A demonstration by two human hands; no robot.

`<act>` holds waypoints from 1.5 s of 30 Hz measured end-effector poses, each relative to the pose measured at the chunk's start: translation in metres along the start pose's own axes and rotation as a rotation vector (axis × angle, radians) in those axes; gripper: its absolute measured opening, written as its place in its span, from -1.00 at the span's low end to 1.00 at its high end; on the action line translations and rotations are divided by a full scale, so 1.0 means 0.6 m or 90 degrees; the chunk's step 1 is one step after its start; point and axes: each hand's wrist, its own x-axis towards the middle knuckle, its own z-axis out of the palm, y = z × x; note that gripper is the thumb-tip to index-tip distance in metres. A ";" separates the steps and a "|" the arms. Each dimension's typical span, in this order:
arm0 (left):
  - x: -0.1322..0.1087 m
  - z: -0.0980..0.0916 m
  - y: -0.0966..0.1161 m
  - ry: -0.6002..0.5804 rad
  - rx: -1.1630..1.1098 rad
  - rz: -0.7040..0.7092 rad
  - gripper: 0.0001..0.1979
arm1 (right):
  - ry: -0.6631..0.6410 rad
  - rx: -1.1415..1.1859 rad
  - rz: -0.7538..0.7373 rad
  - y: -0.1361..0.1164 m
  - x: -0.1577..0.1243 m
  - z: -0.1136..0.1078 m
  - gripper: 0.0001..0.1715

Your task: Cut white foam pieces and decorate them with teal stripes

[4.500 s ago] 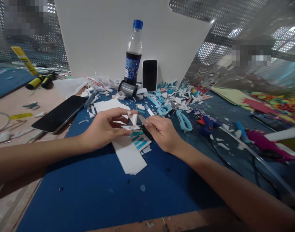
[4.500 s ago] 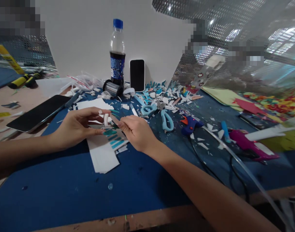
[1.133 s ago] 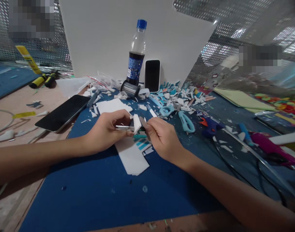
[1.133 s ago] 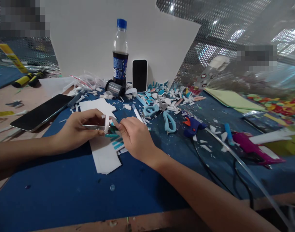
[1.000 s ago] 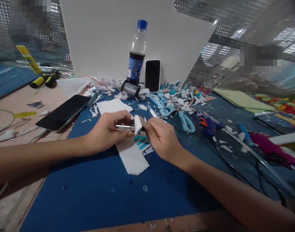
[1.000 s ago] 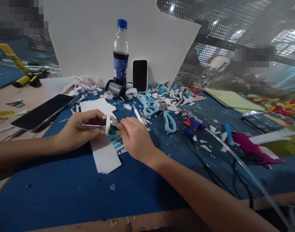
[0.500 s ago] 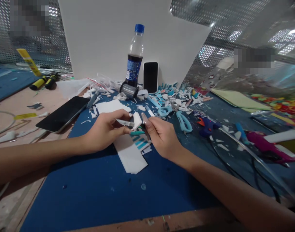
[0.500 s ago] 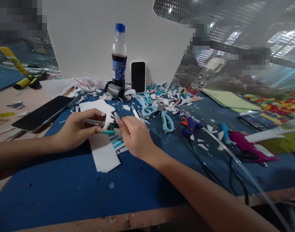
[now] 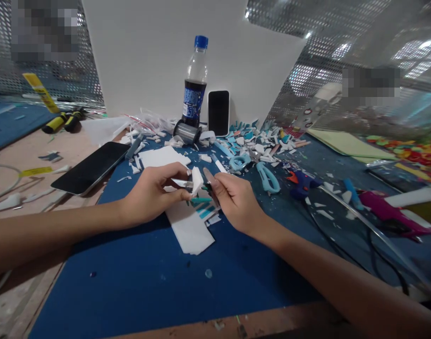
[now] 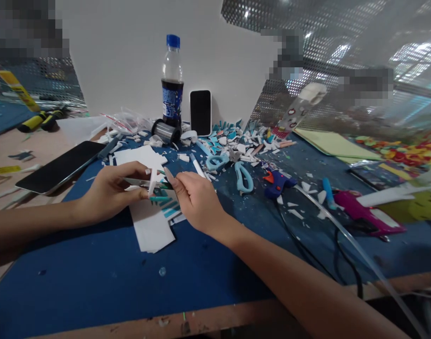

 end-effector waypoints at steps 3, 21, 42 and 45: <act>-0.001 0.001 0.001 -0.025 0.021 0.006 -0.91 | -0.005 -0.004 0.005 -0.002 0.000 0.003 -0.53; -0.005 -0.004 -0.013 0.019 -0.018 0.001 -0.80 | 0.019 0.018 0.005 -0.003 0.004 -0.008 -0.53; -0.006 -0.005 -0.011 -0.012 -0.016 0.068 -0.90 | 0.025 0.068 0.043 -0.009 0.004 -0.002 -0.53; -0.007 -0.005 -0.016 0.002 -0.065 0.062 -0.86 | 0.032 0.059 0.026 -0.005 0.005 -0.003 -0.53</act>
